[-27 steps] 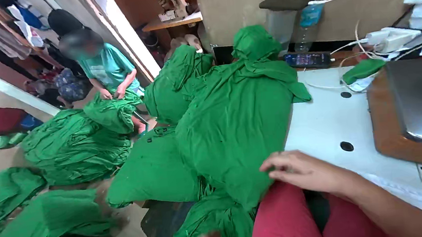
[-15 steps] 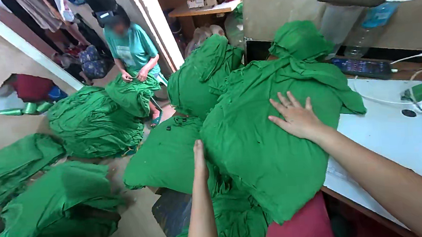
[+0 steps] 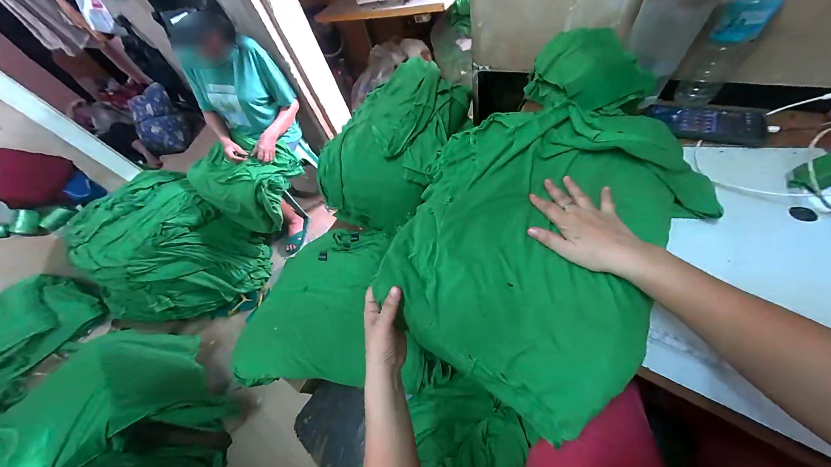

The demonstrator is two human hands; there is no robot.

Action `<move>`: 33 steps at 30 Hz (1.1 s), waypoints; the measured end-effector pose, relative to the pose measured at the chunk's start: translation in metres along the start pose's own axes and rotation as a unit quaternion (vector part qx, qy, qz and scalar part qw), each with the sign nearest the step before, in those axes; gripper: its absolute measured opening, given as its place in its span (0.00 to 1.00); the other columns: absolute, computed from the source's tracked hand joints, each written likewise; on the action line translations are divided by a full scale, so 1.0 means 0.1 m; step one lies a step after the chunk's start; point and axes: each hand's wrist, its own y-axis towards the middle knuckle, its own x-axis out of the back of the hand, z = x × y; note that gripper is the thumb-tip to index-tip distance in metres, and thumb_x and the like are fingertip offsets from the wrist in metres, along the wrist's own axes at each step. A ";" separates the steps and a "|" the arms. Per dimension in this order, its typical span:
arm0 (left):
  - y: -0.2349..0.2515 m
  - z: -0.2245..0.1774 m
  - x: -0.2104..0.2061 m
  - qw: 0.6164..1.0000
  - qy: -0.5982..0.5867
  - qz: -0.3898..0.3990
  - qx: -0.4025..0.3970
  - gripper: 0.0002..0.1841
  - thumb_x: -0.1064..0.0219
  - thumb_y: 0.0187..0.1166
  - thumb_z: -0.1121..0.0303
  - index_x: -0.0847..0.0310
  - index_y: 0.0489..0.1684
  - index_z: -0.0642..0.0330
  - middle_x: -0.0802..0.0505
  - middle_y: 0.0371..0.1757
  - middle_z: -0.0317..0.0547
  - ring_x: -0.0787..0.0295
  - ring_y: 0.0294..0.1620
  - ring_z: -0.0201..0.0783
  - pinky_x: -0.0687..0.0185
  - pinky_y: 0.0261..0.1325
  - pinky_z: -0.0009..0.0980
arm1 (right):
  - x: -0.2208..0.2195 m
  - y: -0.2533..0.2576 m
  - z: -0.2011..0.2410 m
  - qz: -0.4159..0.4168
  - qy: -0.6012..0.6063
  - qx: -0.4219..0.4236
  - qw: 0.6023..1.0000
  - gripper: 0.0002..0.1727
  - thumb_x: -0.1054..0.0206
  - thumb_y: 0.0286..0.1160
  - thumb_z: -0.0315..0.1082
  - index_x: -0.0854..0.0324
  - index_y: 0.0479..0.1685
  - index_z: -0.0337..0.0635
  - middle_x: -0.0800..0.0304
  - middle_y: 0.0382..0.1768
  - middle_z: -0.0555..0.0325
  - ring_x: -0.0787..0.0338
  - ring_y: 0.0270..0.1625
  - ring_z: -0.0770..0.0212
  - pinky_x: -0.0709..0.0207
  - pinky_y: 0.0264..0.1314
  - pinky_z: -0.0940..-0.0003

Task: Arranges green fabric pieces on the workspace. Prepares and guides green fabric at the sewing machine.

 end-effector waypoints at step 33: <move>0.13 0.38 0.19 0.968 -0.046 -0.172 0.179 0.24 0.50 0.93 0.54 0.29 0.76 0.61 0.08 0.57 0.53 0.08 0.55 0.40 0.11 0.57 0.41 | 0.01 -0.52 -0.15 -0.176 0.747 -0.083 0.635 0.28 0.68 0.84 0.24 0.20 0.29 0.53 0.08 0.24 0.78 0.11 0.31 0.85 0.16 0.38 0.87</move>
